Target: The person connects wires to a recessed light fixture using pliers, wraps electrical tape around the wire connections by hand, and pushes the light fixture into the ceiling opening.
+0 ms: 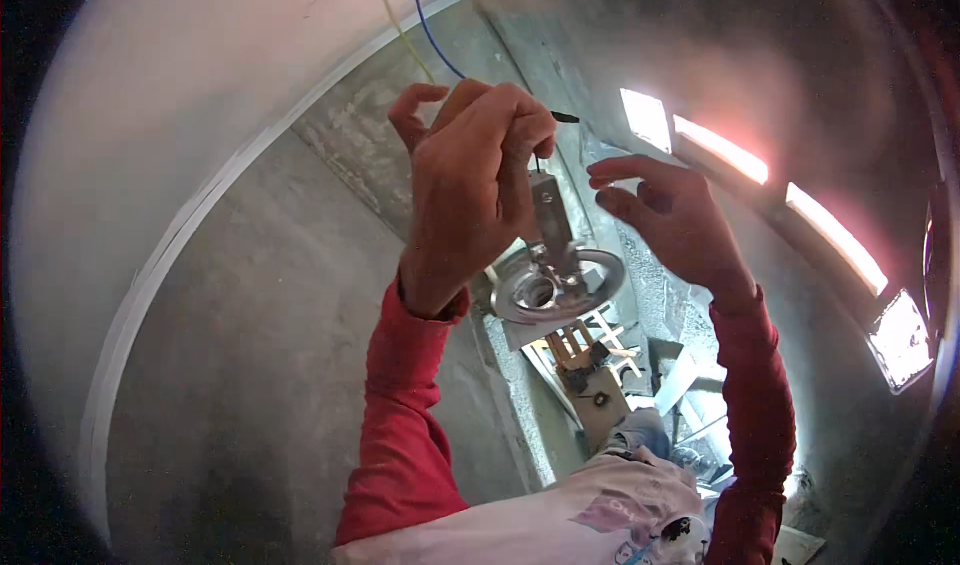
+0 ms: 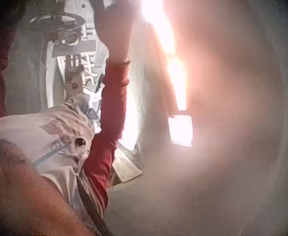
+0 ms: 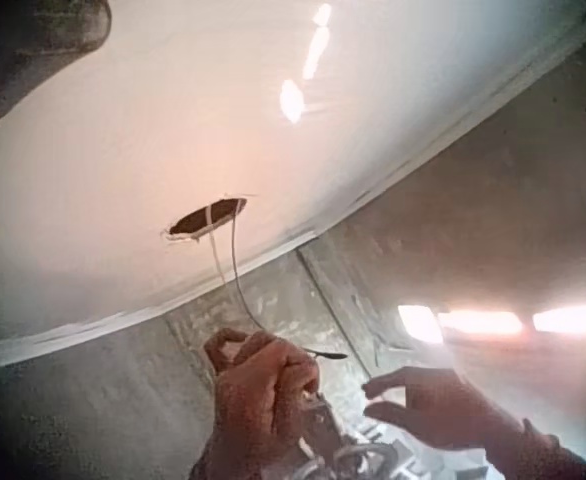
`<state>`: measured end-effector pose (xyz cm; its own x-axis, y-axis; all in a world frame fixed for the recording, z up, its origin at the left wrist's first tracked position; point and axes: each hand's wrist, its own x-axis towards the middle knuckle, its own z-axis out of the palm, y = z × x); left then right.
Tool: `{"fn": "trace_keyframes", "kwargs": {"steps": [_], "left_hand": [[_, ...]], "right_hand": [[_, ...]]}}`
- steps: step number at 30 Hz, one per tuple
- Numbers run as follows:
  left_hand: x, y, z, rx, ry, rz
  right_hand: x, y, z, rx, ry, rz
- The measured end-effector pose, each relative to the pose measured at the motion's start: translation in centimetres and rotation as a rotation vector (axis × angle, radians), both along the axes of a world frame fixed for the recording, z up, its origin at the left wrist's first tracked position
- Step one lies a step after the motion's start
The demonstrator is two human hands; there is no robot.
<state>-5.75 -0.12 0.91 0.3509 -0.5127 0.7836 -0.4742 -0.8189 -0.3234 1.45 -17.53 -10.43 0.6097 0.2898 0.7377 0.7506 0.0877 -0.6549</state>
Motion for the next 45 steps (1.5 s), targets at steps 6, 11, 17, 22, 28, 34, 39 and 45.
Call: {"fn": "trace_keyframes", "kwargs": {"steps": [6,11,17,22,28,34,39,45], "left_hand": [[0.2,-0.3,-0.9,-0.136,0.020,-0.219],[0.9,0.9,-1.3,-0.162,-0.036,-0.189],[1.9,1.6,-0.7,-0.206,-0.035,-0.329],[3.1,1.8,0.6,-0.234,-0.105,-0.562],[1.1,4.3,2.6,-0.157,-0.436,-0.354],[1.8,4.5,0.3,-0.816,-0.130,-0.474],[3.4,4.0,0.9,-0.859,0.188,-0.702],[3.8,4.9,2.9,-0.872,0.362,-0.816]], "right_hand": [[-1.8,1.2,0.0,-0.071,0.177,0.239],[-2.2,1.2,0.9,-0.110,0.148,0.213],[-2.1,3.2,1.4,-0.097,0.237,0.337],[-1.1,4.1,2.4,0.034,0.155,0.332],[-0.7,5.1,5.4,0.160,-0.046,0.215],[0.4,3.6,7.4,0.051,-0.049,0.234],[1.0,3.5,8.8,-0.050,0.004,0.281],[1.8,3.6,11.6,-0.190,-0.258,0.139]]}}
